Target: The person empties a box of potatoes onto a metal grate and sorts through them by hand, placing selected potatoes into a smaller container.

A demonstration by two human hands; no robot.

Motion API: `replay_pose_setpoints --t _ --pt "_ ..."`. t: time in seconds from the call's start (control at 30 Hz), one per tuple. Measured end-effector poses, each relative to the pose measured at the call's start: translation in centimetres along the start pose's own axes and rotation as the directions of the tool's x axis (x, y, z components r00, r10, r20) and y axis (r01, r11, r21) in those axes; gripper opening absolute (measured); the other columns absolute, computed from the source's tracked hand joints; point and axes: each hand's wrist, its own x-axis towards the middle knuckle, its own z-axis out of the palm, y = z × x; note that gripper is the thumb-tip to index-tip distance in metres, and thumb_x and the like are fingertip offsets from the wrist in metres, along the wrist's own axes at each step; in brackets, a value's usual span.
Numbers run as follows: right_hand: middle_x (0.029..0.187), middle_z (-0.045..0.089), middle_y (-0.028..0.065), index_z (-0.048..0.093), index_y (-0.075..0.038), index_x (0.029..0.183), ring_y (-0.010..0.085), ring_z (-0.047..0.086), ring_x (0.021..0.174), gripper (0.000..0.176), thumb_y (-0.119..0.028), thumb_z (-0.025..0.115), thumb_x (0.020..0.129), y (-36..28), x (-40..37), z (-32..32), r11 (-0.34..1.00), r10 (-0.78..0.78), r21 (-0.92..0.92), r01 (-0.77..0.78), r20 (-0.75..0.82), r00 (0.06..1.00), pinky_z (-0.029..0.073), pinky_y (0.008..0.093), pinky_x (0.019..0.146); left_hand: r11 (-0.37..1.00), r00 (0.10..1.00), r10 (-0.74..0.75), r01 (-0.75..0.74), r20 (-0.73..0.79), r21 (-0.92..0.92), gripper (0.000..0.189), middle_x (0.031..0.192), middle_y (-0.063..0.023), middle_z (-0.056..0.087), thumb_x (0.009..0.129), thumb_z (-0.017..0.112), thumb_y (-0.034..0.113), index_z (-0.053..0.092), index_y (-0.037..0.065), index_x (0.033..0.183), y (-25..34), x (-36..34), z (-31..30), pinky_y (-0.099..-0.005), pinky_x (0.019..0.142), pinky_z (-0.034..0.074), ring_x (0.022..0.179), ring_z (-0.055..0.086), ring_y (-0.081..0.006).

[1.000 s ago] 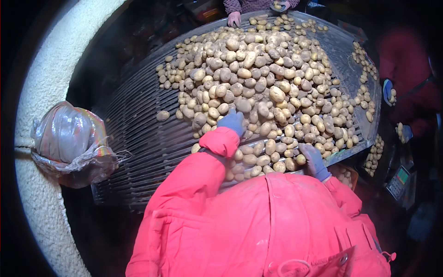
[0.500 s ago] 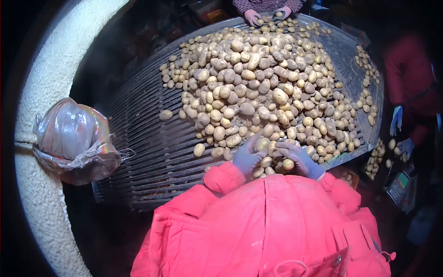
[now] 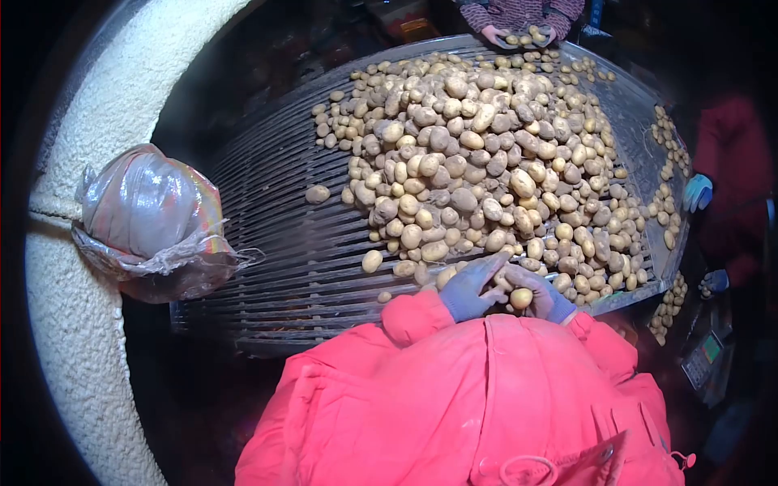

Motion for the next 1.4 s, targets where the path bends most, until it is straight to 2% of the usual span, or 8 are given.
replay_pose_setpoints --t 0.13,0.2,0.33,0.53,0.63,0.87,1.0,1.4 --pt "0.107 0.065 0.0039 0.056 -0.01 0.129 0.015 0.065 0.08 0.036 -0.028 0.062 0.097 0.0 -0.5 -2.3 0.994 -0.079 0.065 0.083 -0.056 0.995 0.054 0.0255 0.064 0.975 0.815 -0.205 0.122 -0.542 -0.186 0.052 0.131 -0.0205 0.057 0.088 0.07 0.029 0.056 0.003 0.131 -3.8 1.1 -3.2 -0.043 0.106 0.041 0.122 0.054 -0.0368" --pt "0.102 0.066 0.0067 0.058 -0.009 0.127 0.0166 0.063 0.076 0.035 -0.028 0.06 0.098 1.2 -0.3 -5.2 0.958 -0.245 -0.206 0.199 -0.23 0.942 0.054 0.0257 0.063 0.833 0.669 0.09 0.355 -0.738 0.424 0.061 0.129 -0.02 0.057 0.085 0.075 0.031 0.053 0.002 0.135 -7.5 1.9 -8.0 -0.0433 0.106 0.041 0.122 0.053 -0.0357" --pt "0.098 0.066 0.0079 0.061 -0.009 0.119 0.0163 0.061 0.072 0.029 -0.029 0.061 0.098 0.6 -1.9 -5.2 0.946 0.041 0.324 -0.018 -0.064 0.997 0.051 0.0247 0.056 0.743 0.723 -0.138 0.528 -0.677 0.412 0.064 0.125 -0.0214 0.058 0.081 0.077 0.041 0.057 0.003 0.129 -10.1 3.0 -12.3 -0.045 0.104 0.042 0.117 0.054 -0.0375" --pt "0.094 0.066 0.0072 0.062 -0.009 0.117 0.0149 0.059 0.068 0.028 -0.028 0.062 0.097 0.3 -2.3 -3.7 0.975 -0.013 0.217 0.051 -0.173 0.985 0.049 0.024 0.054 0.777 0.812 -0.476 0.568 -0.339 0.27 0.06 0.125 -0.0185 0.06 0.078 0.076 0.045 0.063 0.007 0.123 -7.9 3.1 -10.1 -0.0409 0.096 0.049 0.113 0.059 -0.0356" --pt "0.094 0.066 0.007 0.062 -0.01 0.117 0.0145 0.059 0.067 0.028 -0.029 0.061 0.097 0.4 -2.1 -4.3 0.966 0.007 0.257 0.02 -0.106 0.994 0.049 0.0241 0.054 0.95 0.925 -0.298 0.312 -0.236 0.023 0.06 0.129 -0.019 0.059 0.078 0.075 0.04 0.062 0.009 0.127 -6.8 0.7 -6.9 -0.0413 0.098 0.048 0.114 0.058 -0.0354" --pt "0.095 0.066 0.0066 0.062 -0.01 0.117 0.0145 0.06 0.068 0.028 -0.03 0.06 0.098 1.0 -1.9 -5.2 0.969 -0.02 0.243 0.051 -0.13 0.991 0.049 0.024 0.053 0.919 0.998 -0.028 0.047 -0.053 0.392 0.063 0.142 -0.0139 0.049 0.078 0.075 0.039 0.059 0.02 0.136 -6.5 -3.7 -4.1 -0.0434 0.103 0.045 0.125 0.052 -0.0353" --pt "0.097 0.067 0.0075 0.062 -0.009 0.115 0.0164 0.064 0.075 0.027 -0.03 0.06 0.098 1.2 -1.8 -6.0 0.971 -0.035 0.226 0.072 -0.164 0.986 0.051 0.0251 0.054 0.948 0.986 -0.161 0.144 0.038 0.284 0.048 0.133 -0.0146 0.058 0.084 0.071 0.027 0.062 0.015 0.13 -8.5 -6.3 -7.5 -0.0416 0.101 0.047 0.118 0.058 -0.0341" --pt "0.095 0.066 0.0069 0.06 -0.011 0.119 0.0158 0.062 0.076 0.027 -0.031 0.055 0.101 0.8 -2.2 -5.0 0.95 0.012 0.31 0.038 -0.157 0.988 0.052 0.0259 0.053 0.889 0.831 -0.07 0.303 -0.552 0.343 0.074 0.138 -0.0226 0.051 0.08 0.078 0.032 0.047 0.001 0.14 -11.9 6.9 -13.4 -0.0422 0.111 0.038 0.131 0.047 -0.0368"
